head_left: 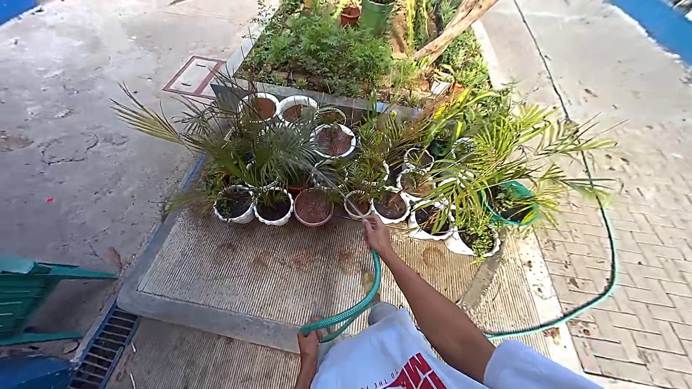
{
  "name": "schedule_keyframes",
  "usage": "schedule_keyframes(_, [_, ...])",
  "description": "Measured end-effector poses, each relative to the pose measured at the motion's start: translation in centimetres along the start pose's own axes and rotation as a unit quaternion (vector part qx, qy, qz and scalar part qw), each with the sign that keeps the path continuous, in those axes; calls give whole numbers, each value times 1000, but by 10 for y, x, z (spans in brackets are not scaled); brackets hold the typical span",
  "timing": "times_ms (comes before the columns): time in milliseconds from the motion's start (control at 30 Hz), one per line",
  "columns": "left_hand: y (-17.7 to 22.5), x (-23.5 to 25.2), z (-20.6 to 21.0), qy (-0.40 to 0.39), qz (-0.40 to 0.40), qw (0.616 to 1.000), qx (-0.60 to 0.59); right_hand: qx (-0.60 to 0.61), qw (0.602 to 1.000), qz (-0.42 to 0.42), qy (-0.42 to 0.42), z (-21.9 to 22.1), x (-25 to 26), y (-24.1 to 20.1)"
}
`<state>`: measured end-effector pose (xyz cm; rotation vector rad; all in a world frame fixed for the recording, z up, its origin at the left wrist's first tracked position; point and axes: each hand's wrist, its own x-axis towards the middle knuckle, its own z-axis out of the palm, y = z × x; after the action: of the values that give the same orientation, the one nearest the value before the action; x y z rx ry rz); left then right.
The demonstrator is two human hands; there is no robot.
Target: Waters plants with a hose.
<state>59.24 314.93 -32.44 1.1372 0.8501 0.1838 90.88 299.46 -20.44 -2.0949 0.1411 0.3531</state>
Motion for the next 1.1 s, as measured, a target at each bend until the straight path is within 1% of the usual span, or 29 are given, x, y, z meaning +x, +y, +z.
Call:
schedule_keyframes(167, [7, 12, 53, 12, 26, 999, 41, -12, 998, -20, -64, -35, 51, 14])
schedule_keyframes(333, [11, 12, 109, 59, 33, 996, 55, 13, 999, -10, -41, -77, 108, 19])
schedule_keyframes(500, [15, 1, 158, 102, 37, 993, 53, 46, 996, -5, -79, -92, 147, 27])
schedule_keyframes(600, [13, -5, 176, 113, 39, 991, 54, 56, 993, -9, -102, -94, 163, 37])
schedule_keyframes(700, [14, -11, 193, 121, 40, 991, 46, 37, 991, 2, -130, -103, 172, 39])
schedule_keyframes(867, [12, -12, 212, 127, 38, 990, 46, 42, 985, 22, -166, -116, 189, 51])
schedule_keyframes(1100, [10, -9, 237, 136, 40, 989, 48, 60, 984, 41, -165, -134, 203, 62])
